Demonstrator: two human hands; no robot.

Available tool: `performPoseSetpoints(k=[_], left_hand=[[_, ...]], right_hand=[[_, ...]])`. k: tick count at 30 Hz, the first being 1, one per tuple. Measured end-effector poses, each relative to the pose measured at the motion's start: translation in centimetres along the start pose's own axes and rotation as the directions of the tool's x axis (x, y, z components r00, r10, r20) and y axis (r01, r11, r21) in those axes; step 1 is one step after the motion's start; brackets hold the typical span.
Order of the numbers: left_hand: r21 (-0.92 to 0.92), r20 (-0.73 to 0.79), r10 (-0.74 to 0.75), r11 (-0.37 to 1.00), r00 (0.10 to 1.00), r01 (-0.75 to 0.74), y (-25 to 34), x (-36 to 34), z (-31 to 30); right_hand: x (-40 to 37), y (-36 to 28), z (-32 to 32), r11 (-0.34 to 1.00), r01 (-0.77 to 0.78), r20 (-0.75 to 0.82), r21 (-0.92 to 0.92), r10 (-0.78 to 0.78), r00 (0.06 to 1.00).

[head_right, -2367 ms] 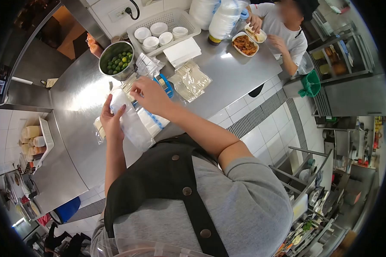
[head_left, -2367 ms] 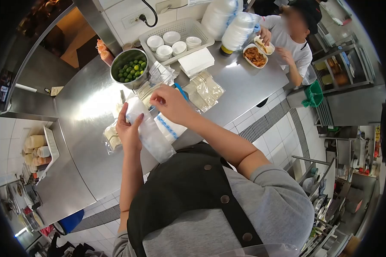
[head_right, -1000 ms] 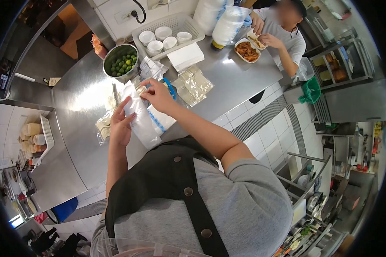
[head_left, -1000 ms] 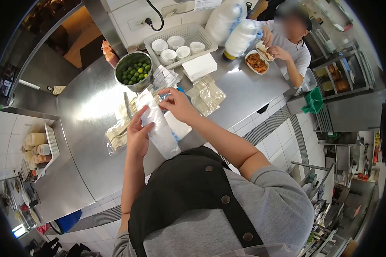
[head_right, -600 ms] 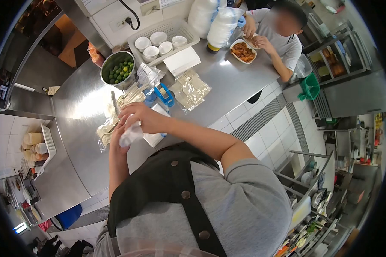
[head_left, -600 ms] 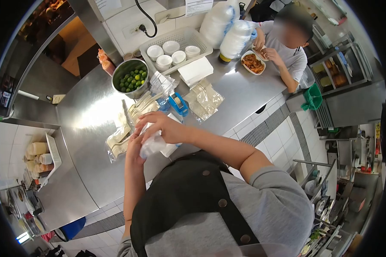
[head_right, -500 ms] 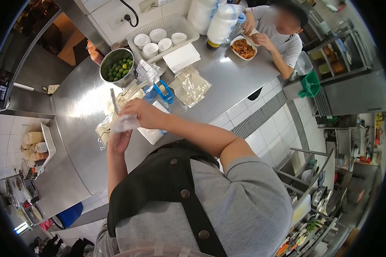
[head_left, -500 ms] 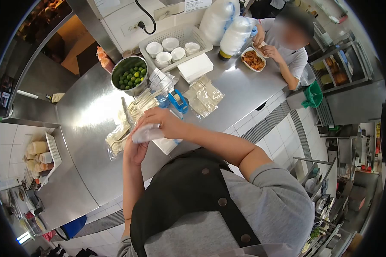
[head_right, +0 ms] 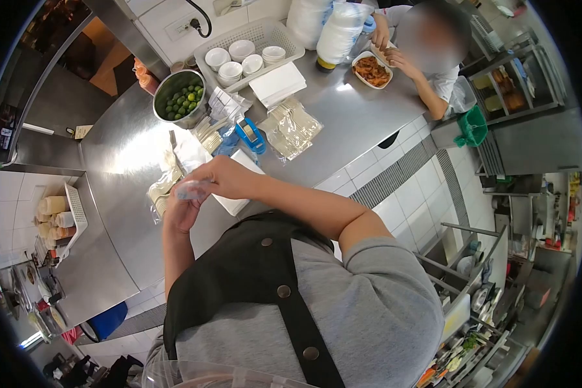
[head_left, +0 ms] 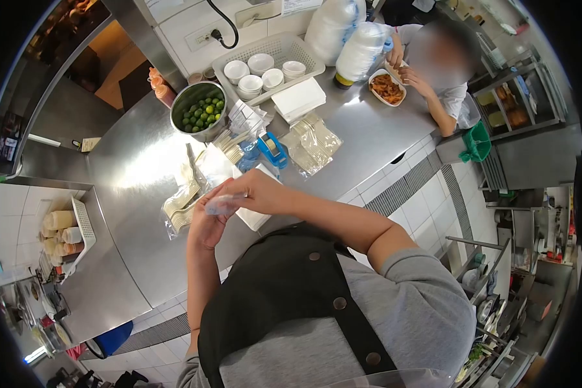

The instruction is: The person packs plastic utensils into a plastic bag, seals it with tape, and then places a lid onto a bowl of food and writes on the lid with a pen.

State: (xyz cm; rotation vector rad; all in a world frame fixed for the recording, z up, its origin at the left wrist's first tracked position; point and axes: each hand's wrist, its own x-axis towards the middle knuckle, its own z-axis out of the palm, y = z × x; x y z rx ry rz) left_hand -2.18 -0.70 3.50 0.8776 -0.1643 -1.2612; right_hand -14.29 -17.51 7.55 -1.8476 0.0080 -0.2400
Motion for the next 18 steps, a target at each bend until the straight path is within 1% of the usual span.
performPoseSetpoints(k=[2, 3, 4, 5, 6, 7, 8, 9, 10, 11, 14, 17, 18], left_hand=[[0.087, -0.051, 0.066, 0.994, 0.996, -0.062, -0.4, -0.4, 0.6], [0.077, -0.020, 0.065, 0.995, 0.998, -0.063, -0.5, -0.4, 0.5], [0.068, 0.011, 0.064, 0.996, 0.998, -0.065, -0.5, -0.4, 0.2], [0.060, 0.043, 0.063, 0.996, 0.997, -0.066, -0.6, -0.4, 0.0], [0.075, 0.043, 0.054, 0.996, 0.998, -0.057, -0.5, -0.4, 0.3], [0.091, 0.043, 0.044, 0.995, 0.998, -0.048, -0.4, -0.5, 0.8], [0.107, 0.044, 0.034, 0.994, 0.998, -0.038, -0.3, -0.5, 1.3], [0.118, 0.055, 0.026, 0.992, 0.998, -0.033, -0.3, -0.6, 1.5], [0.130, 0.066, 0.018, 0.991, 0.998, -0.027, -0.2, -0.7, 1.7], [0.141, 0.077, 0.010, 0.990, 0.997, -0.021, -0.2, -0.8, 1.9], [0.133, 0.097, -0.015, 0.991, 0.995, 0.002, 0.3, -1.0, 2.6], [0.076, 0.051, 0.027, 0.997, 0.998, -0.031, -0.1, -1.3, 2.2], [0.274, 0.015, 0.043, 0.961, 0.999, -0.046, 0.0, -1.3, 2.4]], right_hand=[[0.4, 0.3, -0.3, 0.999, -0.032, -0.081, -0.021, 0.030, 0.996], [0.7, 0.3, -0.4, 0.972, 0.092, -0.251, -0.215, -0.146, 0.957], [1.1, 0.1, -0.3, 0.892, 0.173, -0.373, -0.418, -0.342, 0.863], [1.5, 0.7, -0.1, 0.854, 0.188, -0.425, -0.486, -0.418, 0.803], [1.9, 1.2, 0.1, 0.812, 0.187, -0.471, -0.553, -0.490, 0.733], [2.2, 2.5, 0.6, 0.852, 0.172, -0.503, -0.494, -0.441, 0.744], [2.0, 3.6, 0.9, 0.944, 0.122, -0.518, -0.305, -0.272, 0.811], [2.0, 3.3, 0.9, 0.993, 0.043, -0.516, -0.111, -0.095, 0.851], [1.6, 2.9, 0.7, 0.972, -0.113, -0.399, 0.208, 0.189, 0.897], [1.4, 2.3, 0.6, 0.827, -0.290, -0.194, 0.481, 0.423, 0.885], [1.0, 2.4, 0.8, 0.913, -0.137, -0.322, 0.384, 0.272, 0.907], [0.9, 2.9, 0.7, 0.980, -0.095, -0.429, 0.173, 0.162, 0.888], [0.8, 2.8, 0.8, 0.974, -0.112, -0.413, 0.196, 0.186, 0.891]])
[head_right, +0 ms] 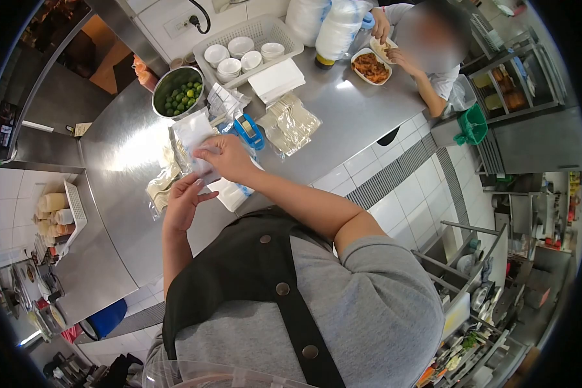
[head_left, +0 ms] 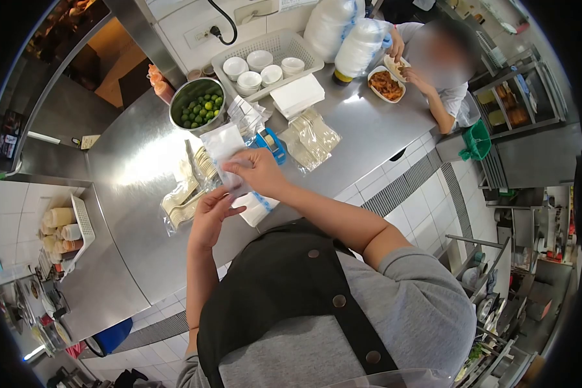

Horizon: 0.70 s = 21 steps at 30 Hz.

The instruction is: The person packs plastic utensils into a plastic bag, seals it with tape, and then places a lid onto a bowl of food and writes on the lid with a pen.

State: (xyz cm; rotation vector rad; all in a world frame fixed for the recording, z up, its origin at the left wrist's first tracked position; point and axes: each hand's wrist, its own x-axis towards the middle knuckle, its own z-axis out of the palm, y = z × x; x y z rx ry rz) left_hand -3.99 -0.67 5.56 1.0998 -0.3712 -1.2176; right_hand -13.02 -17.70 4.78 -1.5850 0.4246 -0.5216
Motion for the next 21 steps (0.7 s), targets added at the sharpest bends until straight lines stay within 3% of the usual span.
performPoseSetpoints(k=[2, 5, 8, 11, 14, 17, 20, 21], left_hand=[[0.395, -0.066, 0.032, 0.919, 0.997, -0.004, 0.5, 0.0, 0.8], [0.238, -0.274, 0.140, 0.968, 0.951, -0.074, -1.1, 0.8, 1.1], [0.155, -0.266, 0.277, 0.958, 0.923, -0.243, -1.3, 1.1, 1.2], [0.087, -0.335, 0.262, 0.965, 0.905, -0.247, -0.4, 0.8, 2.6], [0.095, -0.358, 0.303, 0.953, 0.883, -0.289, -1.4, 1.0, 1.0], [0.068, -0.333, 0.337, 0.940, 0.881, -0.334, -1.7, 1.1, 0.4], [0.053, -0.287, 0.313, 0.949, 0.905, -0.311, -1.6, 1.1, 0.5], [0.035, -0.338, 0.288, 0.955, 0.896, -0.294, -0.9, 1.1, 1.8]], right_hand=[[-0.3, -0.2, 0.1, 0.998, -0.051, 0.023, 0.026, 0.050, 0.998], [-1.0, -1.3, 0.2, 0.992, 0.050, 0.092, -0.116, -0.039, 0.995], [-1.1, -1.0, 0.5, 1.000, -0.024, 0.127, -0.009, 0.025, 0.992], [-1.0, -1.7, 0.0, 0.999, 0.052, 0.171, 0.001, -0.051, 0.984], [-1.5, -2.2, 0.5, 0.900, 0.380, -0.033, -0.214, -0.396, 0.918], [-2.3, -2.6, 1.3, 0.979, 0.202, -0.181, -0.021, -0.203, 0.962], [-2.3, -1.9, 1.2, 0.993, 0.120, -0.145, -0.003, -0.119, 0.982], [-2.1, -1.4, 1.1, 0.991, 0.128, -0.135, -0.042, -0.133, 0.982]])
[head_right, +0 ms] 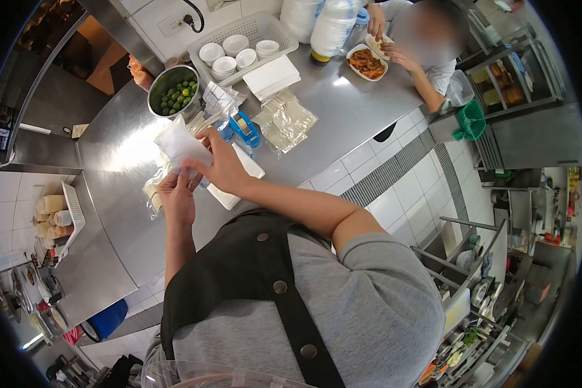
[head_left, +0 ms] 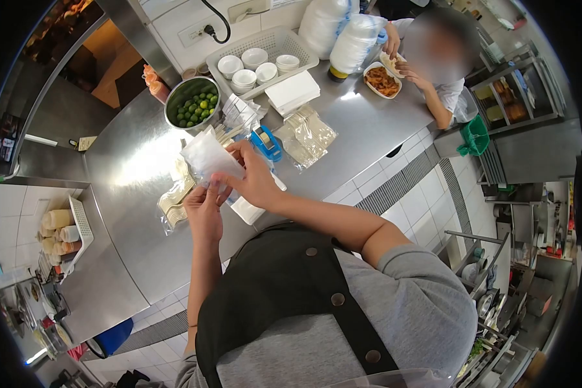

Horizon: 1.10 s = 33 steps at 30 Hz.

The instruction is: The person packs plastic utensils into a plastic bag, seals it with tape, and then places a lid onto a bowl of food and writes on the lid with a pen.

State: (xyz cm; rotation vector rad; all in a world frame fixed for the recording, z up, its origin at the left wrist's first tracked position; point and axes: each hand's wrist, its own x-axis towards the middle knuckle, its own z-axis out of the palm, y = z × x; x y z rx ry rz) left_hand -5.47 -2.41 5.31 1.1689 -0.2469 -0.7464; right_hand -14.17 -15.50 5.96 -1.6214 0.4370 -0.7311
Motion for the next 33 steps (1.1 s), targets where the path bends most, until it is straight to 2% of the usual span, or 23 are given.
performPoseSetpoints(k=[2, 5, 8, 11, 14, 17, 20, 23, 26, 30, 32, 33], left_hand=[[-0.025, -0.106, -0.048, 0.999, 0.993, 0.046, 1.8, -0.9, 3.3], [-0.051, -0.018, -0.021, 0.999, 1.000, 0.020, 0.6, -0.7, 1.7], [-0.083, -0.095, -0.005, 0.997, 0.995, -0.003, -0.1, -0.3, 1.0], [-0.118, -0.134, -0.008, 0.993, 0.991, -0.008, -0.1, -0.4, 1.0], [-0.037, -0.160, 0.006, 0.999, 0.987, -0.012, -0.3, -0.4, 0.8], [0.039, -0.122, -0.020, 0.999, 0.992, 0.025, 0.0, -0.4, 1.0], [-0.072, -0.096, -0.124, 0.990, 0.988, 0.118, 0.0, 0.0, 0.3], [-0.128, -0.084, -0.183, 0.977, 0.979, 0.172, -0.2, 0.6, -0.7], [-0.150, -0.177, -0.165, 0.979, 0.970, 0.139, 0.2, 1.0, -2.4], [-0.142, -0.274, -0.111, 0.987, 0.955, 0.074, 1.8, 1.0, -4.7], [-0.141, -0.298, -0.132, 0.986, 0.945, 0.093, 1.9, 1.0, -6.0], [-0.142, -0.308, -0.143, 0.985, 0.941, 0.103, 1.8, 0.9, -6.5]], right_hand=[[0.5, 1.0, -0.2, 0.997, 0.027, 0.019, -0.075, -0.026, 0.999], [1.1, 1.0, -0.8, 0.959, 0.053, 0.046, -0.278, -0.042, 0.998], [1.2, 1.7, -0.8, 0.945, 0.138, 0.053, -0.298, -0.128, 0.990], [1.0, 1.8, -0.6, 0.952, 0.155, 0.080, -0.264, -0.138, 0.987], [0.9, 1.9, -0.7, 0.950, 0.138, 0.096, -0.280, -0.115, 0.989], [0.7, 2.5, -0.5, 0.948, 0.181, 0.079, -0.262, -0.165, 0.983], [0.8, 3.5, -0.7, 0.935, 0.189, 0.100, -0.299, -0.166, 0.981], [1.9, 3.0, -2.4, 0.914, 0.163, 0.280, -0.372, -0.057, 0.958], [3.0, 5.8, -4.6, 0.897, 0.023, 0.241, -0.442, 0.094, 0.966], [3.9, 9.5, -9.2, 0.914, -0.126, -0.101, -0.386, 0.094, 0.990], [3.8, 11.0, -11.3, 0.788, -0.114, -0.136, -0.606, 0.038, 0.990], [3.9, 10.8, -11.8, 0.797, -0.267, -0.122, -0.542, 0.240, 0.963]])
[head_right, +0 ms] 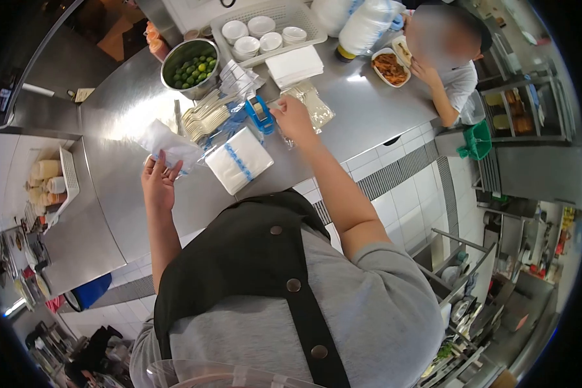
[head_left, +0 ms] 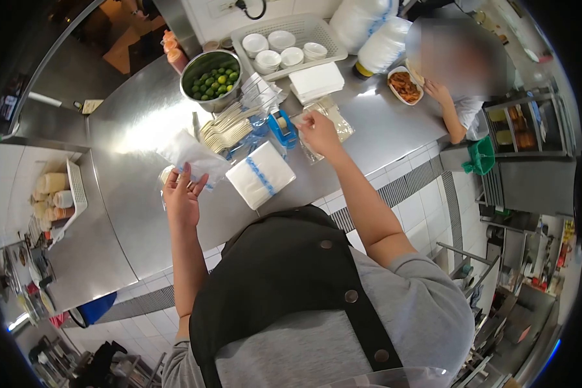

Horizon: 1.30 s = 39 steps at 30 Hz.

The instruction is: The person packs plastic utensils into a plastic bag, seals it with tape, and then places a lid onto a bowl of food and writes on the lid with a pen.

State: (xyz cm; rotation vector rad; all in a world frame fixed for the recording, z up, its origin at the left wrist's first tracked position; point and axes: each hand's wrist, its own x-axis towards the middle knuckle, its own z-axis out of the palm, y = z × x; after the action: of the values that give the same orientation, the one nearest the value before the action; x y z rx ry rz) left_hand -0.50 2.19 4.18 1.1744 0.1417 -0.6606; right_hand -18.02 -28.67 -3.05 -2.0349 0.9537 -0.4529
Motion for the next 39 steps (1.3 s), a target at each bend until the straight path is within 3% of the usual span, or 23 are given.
performPoseSetpoints(k=[2, 6, 9, 15, 24, 27, 33, 36, 39], left_hand=[[-0.020, 0.014, -0.027, 0.999, 1.000, 0.027, -0.8, 0.4, -1.3], [-0.014, 0.066, -0.069, 0.997, 0.995, 0.070, -1.8, 0.0, -1.2], [-0.022, 0.110, -0.073, 0.997, 0.991, 0.076, -2.2, -1.4, 0.3], [0.010, 0.110, -0.103, 0.995, 0.989, 0.102, -3.1, -2.2, 1.1], [-0.008, 0.078, -0.112, 0.994, 0.991, 0.113, -3.0, -2.9, 1.3], [-0.003, 0.094, -0.112, 0.994, 0.989, 0.113, -3.3, -2.9, 1.2], [0.015, 0.111, -0.126, 0.992, 0.986, 0.125, -4.0, -2.7, 1.1], [0.025, 0.104, -0.128, 0.992, 0.986, 0.126, -3.7, -2.5, 1.7], [0.056, 0.094, -0.151, 0.988, 0.984, 0.146, -3.7, -2.5, 1.6]], right_hand=[[0.0, 0.0, -0.4, 0.944, -0.324, 0.265, 0.057, 0.298, 0.917], [-1.0, 0.0, 1.7, 0.833, -0.465, 0.324, 0.301, 0.369, 0.871], [-0.2, 1.2, 3.6, 0.747, -0.562, 0.312, 0.355, 0.472, 0.824], [0.6, 1.5, 4.0, 0.643, -0.647, 0.406, 0.409, 0.507, 0.760], [-0.7, 1.5, 3.1, 0.610, -0.566, 0.420, 0.555, 0.382, 0.823], [-1.6, 2.7, 3.4, 0.547, -0.526, 0.393, 0.652, 0.350, 0.851], [-3.4, 4.0, 4.3, 0.562, -0.363, 0.294, 0.743, 0.212, 0.932], [-3.4, 4.2, 4.2, 0.649, -0.340, 0.266, 0.681, 0.214, 0.940], [-2.6, 5.5, 4.4, 0.871, -0.212, 0.172, 0.444, 0.149, 0.974]])
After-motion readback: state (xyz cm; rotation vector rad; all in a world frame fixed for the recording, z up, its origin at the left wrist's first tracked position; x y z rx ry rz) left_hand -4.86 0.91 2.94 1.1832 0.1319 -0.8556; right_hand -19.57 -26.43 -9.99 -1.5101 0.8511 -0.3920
